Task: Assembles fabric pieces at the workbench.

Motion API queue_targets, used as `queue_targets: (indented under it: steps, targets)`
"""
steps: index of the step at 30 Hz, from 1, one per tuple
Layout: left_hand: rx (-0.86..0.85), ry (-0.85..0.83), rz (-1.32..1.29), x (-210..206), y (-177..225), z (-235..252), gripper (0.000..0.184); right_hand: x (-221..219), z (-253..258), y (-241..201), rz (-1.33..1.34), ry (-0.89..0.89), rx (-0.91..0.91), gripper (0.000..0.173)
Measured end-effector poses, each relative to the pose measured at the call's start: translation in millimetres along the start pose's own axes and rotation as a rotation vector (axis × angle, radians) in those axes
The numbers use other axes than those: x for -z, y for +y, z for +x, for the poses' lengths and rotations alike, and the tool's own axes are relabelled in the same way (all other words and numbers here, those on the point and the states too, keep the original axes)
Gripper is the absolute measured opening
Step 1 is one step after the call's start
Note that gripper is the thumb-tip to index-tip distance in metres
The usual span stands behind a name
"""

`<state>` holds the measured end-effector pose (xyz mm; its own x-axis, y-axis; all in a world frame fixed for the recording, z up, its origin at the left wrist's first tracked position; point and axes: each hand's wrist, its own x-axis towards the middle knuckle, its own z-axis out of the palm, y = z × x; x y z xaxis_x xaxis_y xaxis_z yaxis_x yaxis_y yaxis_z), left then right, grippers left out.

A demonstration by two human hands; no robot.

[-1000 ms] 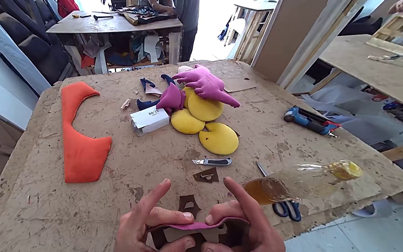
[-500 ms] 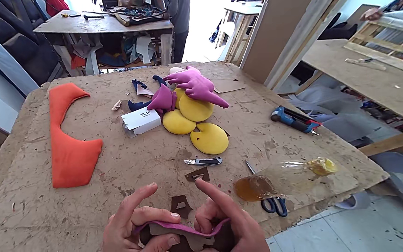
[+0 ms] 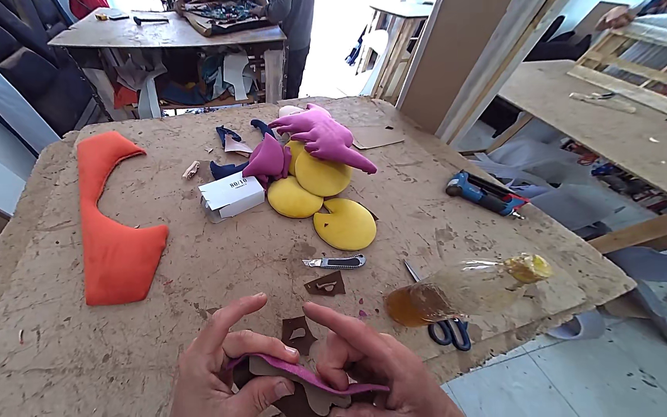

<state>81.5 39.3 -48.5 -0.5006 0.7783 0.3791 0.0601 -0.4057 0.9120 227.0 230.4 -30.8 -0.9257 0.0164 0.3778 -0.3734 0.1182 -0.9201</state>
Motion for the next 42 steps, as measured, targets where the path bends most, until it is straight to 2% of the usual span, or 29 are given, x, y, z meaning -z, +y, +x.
queue_targets:
  steps: [9,17,22,25,27,29,31,33,35,39,42]
  targets:
    - [-0.063,0.034,-0.001,6.5,1.5,-0.8,0.076,-5.8,-5.0,-1.8,-0.006,0.128,0.025,0.08]
    - [-0.146,0.016,0.189,6.8,-5.4,-0.9,0.071,-18.0,-10.4,2.4,-0.146,0.265,-0.027,0.067]
    - [-0.254,0.048,0.321,6.2,-8.7,-2.9,0.069,-15.5,-13.7,7.1,-0.108,0.284,-0.044,0.073]
    - [-0.296,0.048,0.385,8.9,-9.7,-3.9,0.066,-13.3,-13.6,9.4,-0.23,0.251,-0.019,0.067]
    - [-0.276,0.047,0.378,10.0,-9.7,-4.2,0.067,-14.8,-11.2,8.4,-0.273,0.307,-0.004,0.057]
    - [-0.255,0.052,0.34,9.7,-10.3,-4.3,0.067,-20.2,-7.2,5.1,-0.192,0.404,-0.058,0.047]
    - [-0.235,0.056,0.277,8.7,-11.4,-4.8,0.069,-23.2,-3.6,5.2,0.009,0.467,-0.139,0.043]
    - [-0.215,0.061,0.222,8.2,-14.1,-6.0,0.07,-21.1,-3.3,8.9,0.186,0.48,-0.211,0.044]
    - [-0.198,0.069,0.209,9.1,-18.1,-8.1,0.069,-16.7,-7.8,13.9,0.24,0.484,-0.249,0.043]
    - [-0.114,0.123,0.284,22.4,-28.9,-21.9,0.066,-4.0,-41.5,27.9,0.048,0.635,-0.246,0.045]
    - [0.036,0.135,0.365,45.7,-50.6,-35.5,0.071,8.6,-104.9,38.8,-0.411,0.98,-0.304,0.038]
